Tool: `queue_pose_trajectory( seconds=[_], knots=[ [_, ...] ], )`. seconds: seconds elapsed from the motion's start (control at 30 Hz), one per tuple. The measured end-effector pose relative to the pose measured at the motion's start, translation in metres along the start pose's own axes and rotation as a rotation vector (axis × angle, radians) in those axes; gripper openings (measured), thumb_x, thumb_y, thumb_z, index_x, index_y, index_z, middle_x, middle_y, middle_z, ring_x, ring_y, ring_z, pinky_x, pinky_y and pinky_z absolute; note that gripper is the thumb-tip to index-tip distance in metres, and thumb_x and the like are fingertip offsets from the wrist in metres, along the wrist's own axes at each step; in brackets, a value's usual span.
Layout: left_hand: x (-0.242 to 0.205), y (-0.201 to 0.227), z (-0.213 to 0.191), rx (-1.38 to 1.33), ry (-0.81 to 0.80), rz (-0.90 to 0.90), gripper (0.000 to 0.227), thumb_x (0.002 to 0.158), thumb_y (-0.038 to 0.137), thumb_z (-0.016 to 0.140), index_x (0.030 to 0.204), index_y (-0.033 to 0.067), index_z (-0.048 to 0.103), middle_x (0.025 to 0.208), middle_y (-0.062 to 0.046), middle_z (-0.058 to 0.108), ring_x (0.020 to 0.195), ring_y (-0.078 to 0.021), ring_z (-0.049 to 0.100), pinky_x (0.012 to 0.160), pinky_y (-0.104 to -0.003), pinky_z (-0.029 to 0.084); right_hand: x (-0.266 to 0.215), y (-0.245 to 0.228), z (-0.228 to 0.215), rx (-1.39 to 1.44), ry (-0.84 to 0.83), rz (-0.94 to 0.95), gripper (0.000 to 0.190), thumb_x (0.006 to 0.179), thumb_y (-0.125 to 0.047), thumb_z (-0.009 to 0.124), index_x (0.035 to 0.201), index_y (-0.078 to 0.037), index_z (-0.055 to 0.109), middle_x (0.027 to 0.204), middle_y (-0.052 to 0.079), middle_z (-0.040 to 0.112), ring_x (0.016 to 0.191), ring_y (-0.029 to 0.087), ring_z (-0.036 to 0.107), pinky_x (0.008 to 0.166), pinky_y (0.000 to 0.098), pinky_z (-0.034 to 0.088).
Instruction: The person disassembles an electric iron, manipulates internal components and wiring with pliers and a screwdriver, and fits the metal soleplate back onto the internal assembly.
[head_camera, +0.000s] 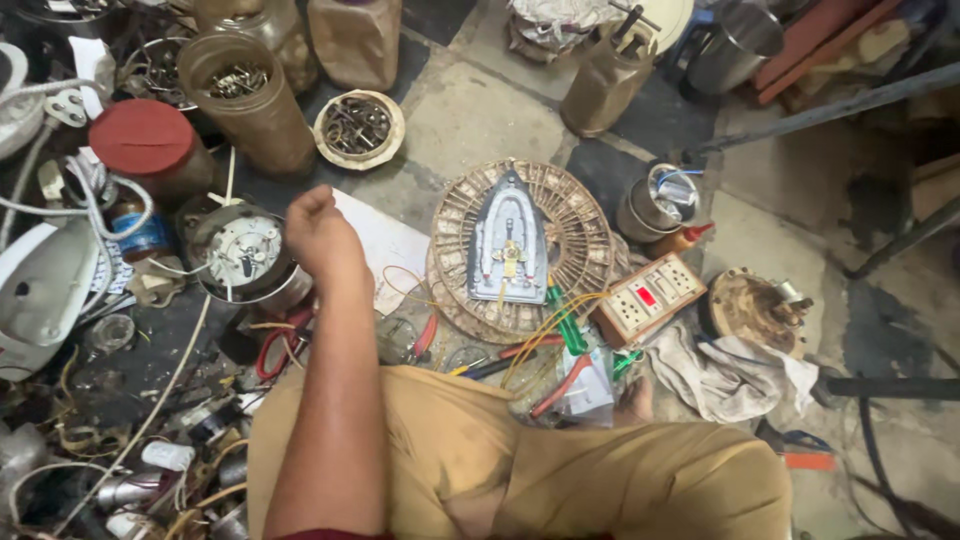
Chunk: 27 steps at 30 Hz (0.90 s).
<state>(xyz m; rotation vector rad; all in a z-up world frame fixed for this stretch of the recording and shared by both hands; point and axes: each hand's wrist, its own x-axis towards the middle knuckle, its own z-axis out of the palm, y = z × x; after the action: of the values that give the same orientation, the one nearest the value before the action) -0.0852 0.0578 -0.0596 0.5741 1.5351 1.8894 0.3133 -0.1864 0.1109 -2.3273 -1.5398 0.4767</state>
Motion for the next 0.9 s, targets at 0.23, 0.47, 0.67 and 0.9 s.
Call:
queue_pose_trajectory(
  seconds=[0.23,0.47,0.67,0.9],
  knots=[
    [-0.006,-0.046,0.009,0.069,-0.007,0.004,0.015,0.091,-0.004,0.060,0.101,0.0023,0.069,0.099,-0.007,0.072,0.093,-0.0181,0.067,0.087,-0.030,0.053,-0.015,0.041,-0.022,0.001,0.029,0.024,0.022,0.089,-0.019,0.075,0.109,-0.010,0.075,0.105,0.006,0.076,0.102,0.022,0.071,0.095,0.0382,0.053],
    [-0.061,-0.006,0.008,0.171,-0.267,0.143,0.013,0.095,0.001,0.064,0.107,0.0028,0.069,0.104,-0.009,0.073,0.098,-0.0194,0.068,0.090,-0.031,0.054,-0.063,0.022,0.003,0.045,0.018,-0.065,0.023,0.086,-0.016,0.075,0.109,-0.011,0.076,0.103,0.006,0.076,0.102,0.023,0.071,0.097,0.0401,0.051],
    [-0.037,0.095,-0.109,0.383,-0.549,0.343,0.020,0.095,0.003,0.064,0.114,0.0034,0.069,0.110,-0.013,0.075,0.104,-0.0227,0.072,0.091,-0.034,0.056,-0.091,-0.041,0.052,0.233,-0.456,-0.430,0.025,0.083,-0.014,0.076,0.108,-0.011,0.076,0.102,0.006,0.076,0.102,0.025,0.070,0.098,0.0416,0.049],
    [-0.003,0.047,-0.226,1.317,-0.693,-0.147,0.032,0.090,0.041,0.072,0.107,0.0148,0.081,0.106,-0.017,0.078,0.101,-0.0345,0.074,0.093,-0.044,0.055,-0.113,-0.038,0.157,0.276,-0.659,-0.822,0.028,0.083,-0.009,0.072,0.110,-0.006,0.071,0.114,0.014,0.071,0.112,0.036,0.064,0.095,0.0439,0.052]
  ],
)
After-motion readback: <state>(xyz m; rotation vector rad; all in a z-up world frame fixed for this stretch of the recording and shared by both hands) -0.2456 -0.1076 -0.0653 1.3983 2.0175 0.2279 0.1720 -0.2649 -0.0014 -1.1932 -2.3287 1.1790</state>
